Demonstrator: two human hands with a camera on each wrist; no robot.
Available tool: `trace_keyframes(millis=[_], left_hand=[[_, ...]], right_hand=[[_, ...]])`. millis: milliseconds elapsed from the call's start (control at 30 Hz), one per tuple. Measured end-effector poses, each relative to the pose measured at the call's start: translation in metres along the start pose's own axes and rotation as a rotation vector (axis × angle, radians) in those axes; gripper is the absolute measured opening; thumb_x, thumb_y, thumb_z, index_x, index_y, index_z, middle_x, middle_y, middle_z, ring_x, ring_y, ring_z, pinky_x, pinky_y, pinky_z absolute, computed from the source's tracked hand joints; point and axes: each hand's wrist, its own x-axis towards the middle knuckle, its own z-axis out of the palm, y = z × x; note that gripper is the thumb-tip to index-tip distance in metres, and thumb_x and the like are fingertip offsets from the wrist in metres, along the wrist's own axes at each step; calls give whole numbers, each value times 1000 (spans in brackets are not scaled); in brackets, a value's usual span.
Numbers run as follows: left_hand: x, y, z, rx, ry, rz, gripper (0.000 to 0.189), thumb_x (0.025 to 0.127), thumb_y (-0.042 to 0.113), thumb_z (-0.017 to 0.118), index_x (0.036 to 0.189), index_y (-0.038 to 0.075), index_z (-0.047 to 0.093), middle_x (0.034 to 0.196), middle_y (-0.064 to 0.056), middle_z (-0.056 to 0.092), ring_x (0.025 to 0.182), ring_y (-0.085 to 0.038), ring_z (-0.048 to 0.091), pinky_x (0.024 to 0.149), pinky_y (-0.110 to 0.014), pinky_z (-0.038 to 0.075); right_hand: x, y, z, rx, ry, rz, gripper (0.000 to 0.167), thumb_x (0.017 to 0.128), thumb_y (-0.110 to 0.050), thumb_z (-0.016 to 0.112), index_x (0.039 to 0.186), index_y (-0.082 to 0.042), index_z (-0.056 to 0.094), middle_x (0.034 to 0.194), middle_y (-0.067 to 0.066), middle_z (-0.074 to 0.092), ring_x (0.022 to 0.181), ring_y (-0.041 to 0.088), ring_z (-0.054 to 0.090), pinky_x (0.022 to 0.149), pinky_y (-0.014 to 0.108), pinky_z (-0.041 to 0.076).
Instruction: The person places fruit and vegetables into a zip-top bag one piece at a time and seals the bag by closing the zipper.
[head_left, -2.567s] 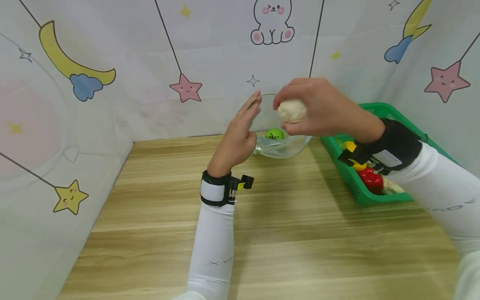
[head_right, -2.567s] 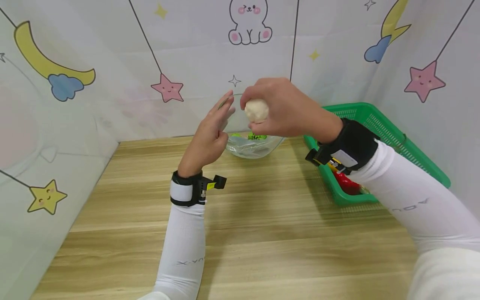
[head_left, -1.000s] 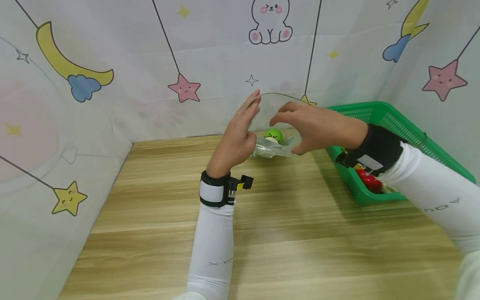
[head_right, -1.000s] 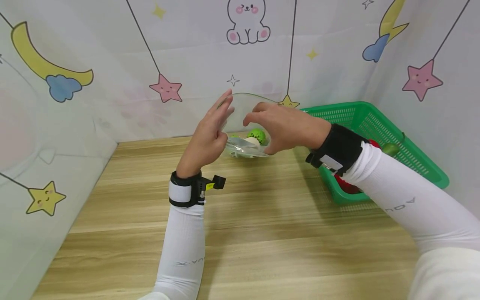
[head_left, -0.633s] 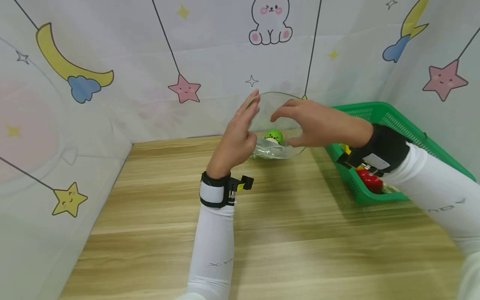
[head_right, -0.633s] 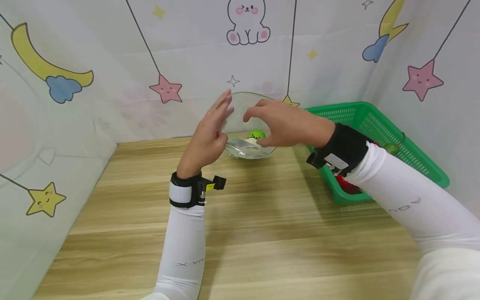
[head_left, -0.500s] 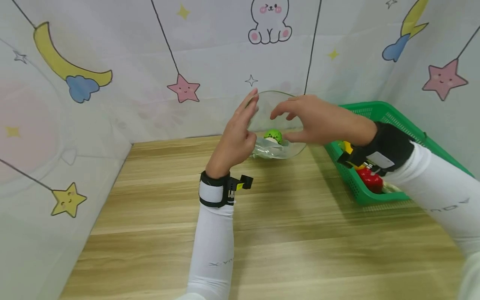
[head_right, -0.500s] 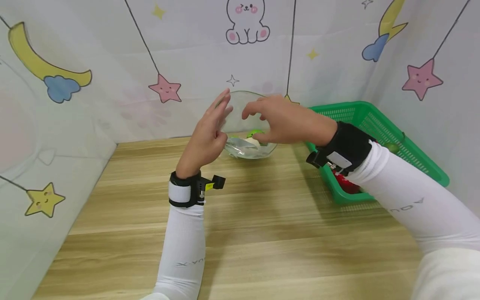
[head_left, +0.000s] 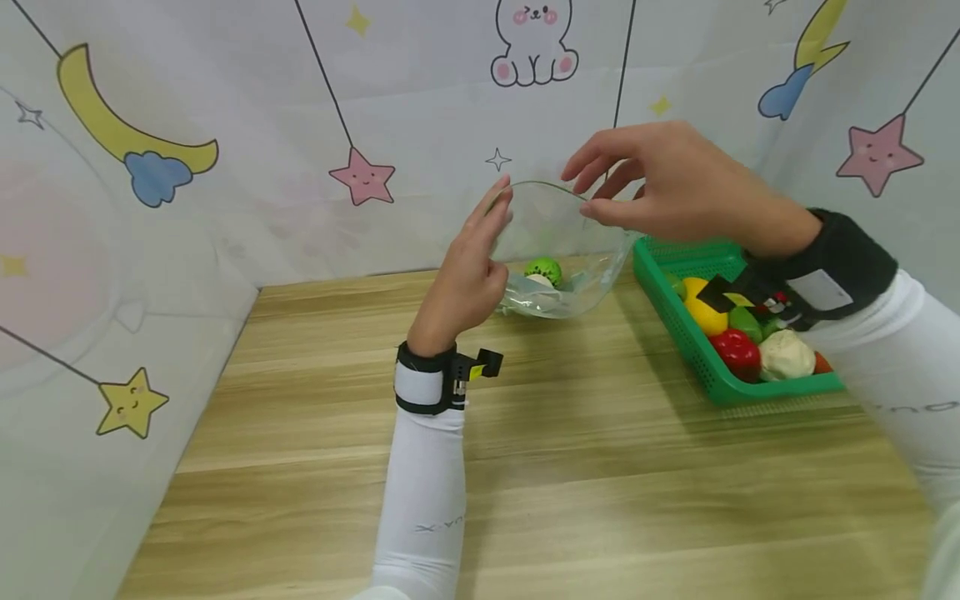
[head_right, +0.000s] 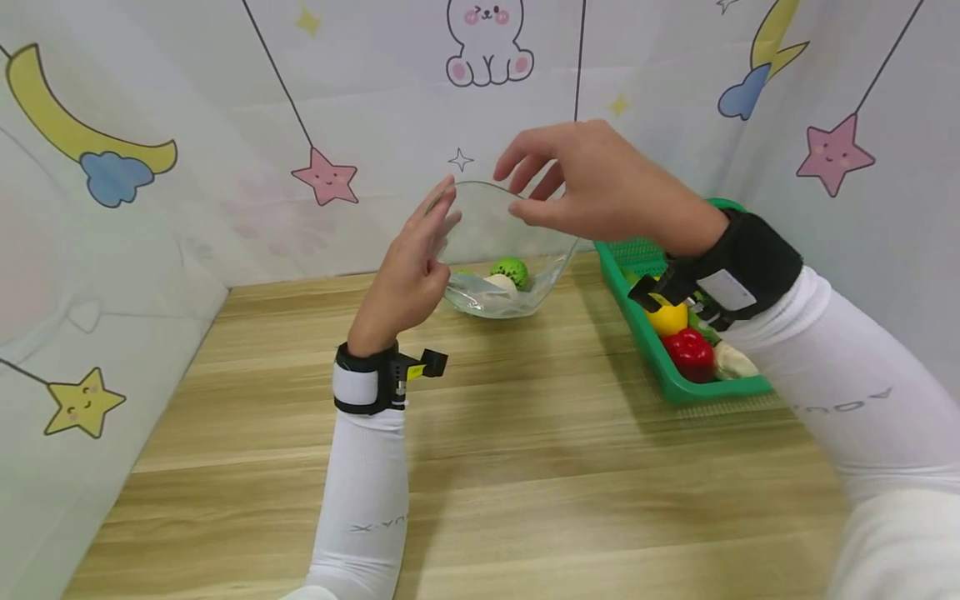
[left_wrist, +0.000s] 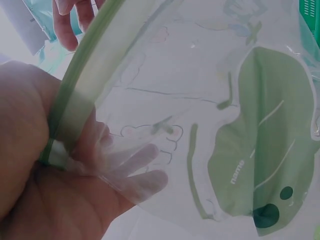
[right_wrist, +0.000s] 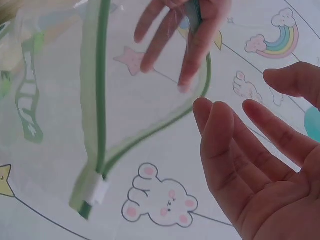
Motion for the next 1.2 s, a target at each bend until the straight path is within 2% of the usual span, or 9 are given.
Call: trace_keyframes(millis=[100, 167, 300, 367, 567, 667, 867, 1033, 1200], left_hand=[[-1, 0, 0, -2, 4, 9, 84, 80, -27, 34, 159, 1, 25, 171, 1, 11, 150, -19, 36, 99, -23, 52], [-1, 0, 1, -2, 3, 10, 85, 80, -27, 34, 159, 1, 24, 171, 1, 11, 150, -19, 36, 98, -22, 53], [-2, -1, 1, 0, 1, 12, 84, 80, -27, 33, 159, 0, 24, 171, -1, 11, 151, -21, 36, 104, -22, 49], [-2, -1, 1, -3, 3, 16, 84, 80, -27, 33, 159, 0, 24, 171, -1, 11, 151, -23, 36, 105, -23, 49], [-2, 0, 1, -7, -2, 19, 83, 79, -27, 33, 158, -1, 25, 171, -3, 12, 150, -25, 37, 95, -25, 54], [-2, 1, 1, 3, -2, 20, 83, 80, -26, 33, 158, -1, 25, 171, -3, 12, 150, -24, 38, 83, -24, 56], [-1, 2, 1, 16, -1, 22, 83, 80, -26, 33, 158, 0, 26, 171, -3, 13, 149, -22, 38, 65, -19, 45], [-1, 1, 1, 26, 1, 29, 83, 80, -26, 33, 158, 0, 26, 171, -4, 13, 149, -21, 39, 66, -19, 46], [-1, 1, 1, 31, 1, 26, 83, 80, -26, 33, 158, 0, 26, 171, -4, 13, 149, -21, 39, 67, -19, 47]], right_hand=[[0, 7, -6, -38, 24, 35, 33, 94, -19, 69, 127, -15, 65, 112, 9, 75, 97, 25, 75, 83, 38, 61], [0, 15, -10, -52, 26, 74, 34, 95, -20, 68, 129, -15, 64, 115, 11, 74, 100, 28, 74, 82, 30, 61], [2, 36, -15, -52, 6, 160, 36, 98, -24, 64, 133, -15, 62, 120, 15, 72, 105, 33, 72, 66, 8, 51], [3, 48, -17, -34, -14, 206, 38, 99, -24, 61, 135, -13, 60, 123, 18, 71, 107, 35, 70, 61, 5, 47], [1, 88, -14, -18, -63, 319, 43, 101, -26, 58, 140, -8, 55, 128, 25, 66, 95, 38, 71, 58, 11, 50], [-1, 109, -12, 6, -89, 389, 46, 101, -29, 58, 141, -6, 53, 131, 28, 62, 88, 38, 71, 57, 14, 52], [-9, 155, -6, 95, -174, 523, 57, 101, -38, 57, 146, -5, 47, 138, 32, 54, 94, 40, 68, 62, 23, 58], [-16, 183, 2, 132, -234, 564, 62, 101, -42, 54, 147, -3, 44, 139, 34, 54, 110, 45, 63, 66, 28, 60], [-17, 201, 11, 160, -297, 591, 64, 101, -44, 54, 147, -2, 42, 139, 35, 53, 98, 27, 68, 67, 28, 59]])
